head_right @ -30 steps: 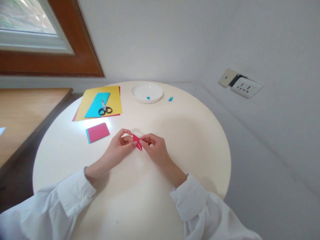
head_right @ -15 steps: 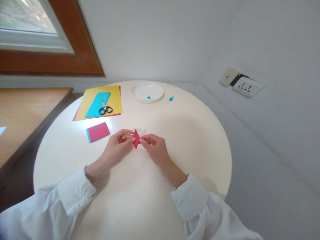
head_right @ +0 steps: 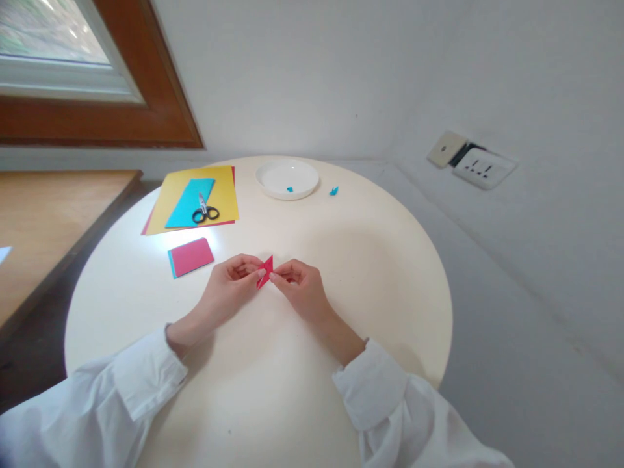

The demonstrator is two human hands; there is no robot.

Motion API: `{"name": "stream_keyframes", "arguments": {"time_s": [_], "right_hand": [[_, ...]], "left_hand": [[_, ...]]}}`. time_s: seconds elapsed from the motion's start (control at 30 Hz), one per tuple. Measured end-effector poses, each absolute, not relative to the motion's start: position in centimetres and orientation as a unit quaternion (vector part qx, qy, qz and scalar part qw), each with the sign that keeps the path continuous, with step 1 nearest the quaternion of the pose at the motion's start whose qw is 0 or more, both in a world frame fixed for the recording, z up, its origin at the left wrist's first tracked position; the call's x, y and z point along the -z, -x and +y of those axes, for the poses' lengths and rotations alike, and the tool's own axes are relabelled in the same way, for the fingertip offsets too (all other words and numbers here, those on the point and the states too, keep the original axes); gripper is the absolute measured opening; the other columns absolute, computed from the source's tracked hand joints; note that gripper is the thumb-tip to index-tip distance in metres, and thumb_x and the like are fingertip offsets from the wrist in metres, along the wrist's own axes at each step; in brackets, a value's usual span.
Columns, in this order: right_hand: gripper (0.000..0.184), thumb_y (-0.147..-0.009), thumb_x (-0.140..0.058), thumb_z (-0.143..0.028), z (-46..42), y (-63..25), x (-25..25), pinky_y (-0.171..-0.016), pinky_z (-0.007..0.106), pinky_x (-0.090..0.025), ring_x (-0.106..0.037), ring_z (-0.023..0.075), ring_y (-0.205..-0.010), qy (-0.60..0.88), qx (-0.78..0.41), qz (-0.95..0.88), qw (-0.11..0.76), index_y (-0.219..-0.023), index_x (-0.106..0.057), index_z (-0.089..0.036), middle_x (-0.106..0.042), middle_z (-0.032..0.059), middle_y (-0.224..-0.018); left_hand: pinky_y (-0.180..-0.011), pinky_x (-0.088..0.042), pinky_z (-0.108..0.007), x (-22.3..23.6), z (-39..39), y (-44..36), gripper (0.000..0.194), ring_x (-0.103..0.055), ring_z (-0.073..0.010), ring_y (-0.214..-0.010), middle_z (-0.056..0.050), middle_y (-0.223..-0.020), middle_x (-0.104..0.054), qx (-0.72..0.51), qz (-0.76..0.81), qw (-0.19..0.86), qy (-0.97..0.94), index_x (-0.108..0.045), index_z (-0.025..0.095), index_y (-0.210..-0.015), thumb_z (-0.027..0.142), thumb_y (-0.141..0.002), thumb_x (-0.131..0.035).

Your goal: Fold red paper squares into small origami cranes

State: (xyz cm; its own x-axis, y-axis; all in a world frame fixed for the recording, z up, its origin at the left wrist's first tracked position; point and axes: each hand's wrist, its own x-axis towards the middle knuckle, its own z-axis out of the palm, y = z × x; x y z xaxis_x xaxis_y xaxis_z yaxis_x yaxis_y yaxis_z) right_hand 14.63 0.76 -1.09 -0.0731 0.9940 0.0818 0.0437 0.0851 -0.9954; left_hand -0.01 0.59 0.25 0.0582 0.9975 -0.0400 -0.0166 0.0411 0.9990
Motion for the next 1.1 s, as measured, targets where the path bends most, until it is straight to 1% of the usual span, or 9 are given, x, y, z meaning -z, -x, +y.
{"name": "stream_keyframes", "arguments": {"time_s": [0.13,0.23,0.3,0.47,0.57,0.73,0.9,1.0,1.1], "right_hand": [[0.016,-0.065,-0.069,-0.031,0.69,-14.65,1.15,-0.058,0.025,-0.047,-0.058,0.0124,-0.061,0.477,-0.485,-0.551,0.483,-0.066,-0.062,-0.017,-0.065,0.0005,-0.066],[0.014,-0.065,-0.068,-0.030,0.65,-14.64,1.13,-0.057,0.025,-0.046,-0.058,0.0124,-0.061,0.479,-0.483,-0.555,0.480,-0.067,-0.062,-0.018,-0.064,0.0005,-0.066],[0.012,-0.066,-0.067,-0.029,0.67,-14.65,1.07,-0.057,0.025,-0.046,-0.057,0.0125,-0.061,0.481,-0.473,-0.563,0.478,-0.067,-0.062,-0.018,-0.065,0.0010,-0.068],[0.010,-0.068,-0.064,-0.028,0.78,-14.77,0.86,-0.059,0.026,-0.046,-0.058,0.0140,-0.065,0.469,-0.438,-0.604,0.472,-0.064,-0.061,-0.019,-0.065,0.0018,-0.070],[0.010,-0.069,-0.062,-0.027,0.70,-14.80,0.84,-0.061,0.027,-0.046,-0.058,0.0144,-0.069,0.452,-0.432,-0.621,0.472,-0.063,-0.059,-0.019,-0.064,0.0018,-0.071],[0.009,-0.067,-0.065,-0.025,0.55,-14.75,0.97,-0.062,0.027,-0.047,-0.058,0.0131,-0.066,0.452,-0.441,-0.613,0.474,-0.069,-0.058,-0.019,-0.062,0.0009,-0.072],[0.013,-0.065,-0.067,-0.026,0.59,-14.69,1.06,-0.059,0.026,-0.048,-0.057,0.0120,-0.064,0.445,-0.457,-0.602,0.481,-0.071,-0.057,-0.019,-0.060,-0.0006,-0.070],[0.015,-0.065,-0.067,-0.026,0.57,-14.66,1.07,-0.057,0.025,-0.047,-0.055,0.0112,-0.061,0.438,-0.465,-0.600,0.482,-0.072,-0.055,-0.019,-0.057,-0.0017,-0.067],[0.015,-0.066,-0.066,-0.027,0.49,-14.61,1.00,-0.056,0.024,-0.046,-0.053,0.0104,-0.059,0.429,-0.469,-0.603,0.482,-0.071,-0.054,-0.020,-0.055,-0.0031,-0.064]], "left_hand": [[-0.049,-0.038,-0.021,-0.26,0.58,0.09,0.020,-0.052,-0.0102,-0.058,-0.001,-0.064,-0.060,-0.474,0.489,0.519,-0.517,-0.061,0.015,-0.068,0.032,-0.066,-0.070],[-0.049,-0.037,-0.020,-0.03,0.67,0.19,0.019,-0.052,-0.0100,-0.059,-0.001,-0.066,-0.061,-0.473,0.475,0.530,-0.519,-0.062,0.015,-0.071,0.032,-0.067,-0.069],[-0.047,-0.035,-0.019,0.14,0.74,0.24,0.019,-0.049,-0.0090,-0.056,0.000,-0.064,-0.060,-0.470,0.468,0.537,-0.521,-0.062,0.015,-0.073,0.033,-0.068,-0.068],[-0.044,-0.030,-0.018,0.29,0.83,0.24,0.023,-0.043,-0.0071,-0.050,0.002,-0.056,-0.053,-0.468,0.472,0.529,-0.527,-0.058,0.015,-0.070,0.036,-0.071,-0.066],[-0.047,-0.033,-0.019,0.23,0.83,0.26,0.023,-0.046,-0.0080,-0.053,0.002,-0.059,-0.055,-0.459,0.467,0.549,-0.519,-0.059,0.014,-0.072,0.036,-0.070,-0.066],[-0.057,-0.041,-0.023,0.38,0.83,0.39,0.022,-0.055,-0.0112,-0.061,-0.002,-0.066,-0.061,-0.446,0.439,0.607,-0.490,-0.062,0.014,-0.075,0.035,-0.070,-0.067],[-0.062,-0.045,-0.025,0.62,0.90,0.34,0.024,-0.059,-0.0120,-0.060,-0.001,-0.061,-0.064,-0.459,0.413,0.637,-0.462,-0.059,0.014,-0.076,0.033,-0.067,-0.071],[-0.058,-0.044,-0.024,0.55,0.89,0.23,0.026,-0.058,-0.0107,-0.056,0.001,-0.057,-0.063,-0.464,0.409,0.635,-0.463,-0.055,0.016,-0.075,0.034,-0.067,-0.072],[-0.050,-0.038,-0.020,0.32,0.81,0.15,0.026,-0.053,-0.0082,-0.050,0.003,-0.054,-0.060,-0.458,0.429,0.612,-0.482,-0.054,0.016,-0.072,0.034,-0.066,-0.072]]}}
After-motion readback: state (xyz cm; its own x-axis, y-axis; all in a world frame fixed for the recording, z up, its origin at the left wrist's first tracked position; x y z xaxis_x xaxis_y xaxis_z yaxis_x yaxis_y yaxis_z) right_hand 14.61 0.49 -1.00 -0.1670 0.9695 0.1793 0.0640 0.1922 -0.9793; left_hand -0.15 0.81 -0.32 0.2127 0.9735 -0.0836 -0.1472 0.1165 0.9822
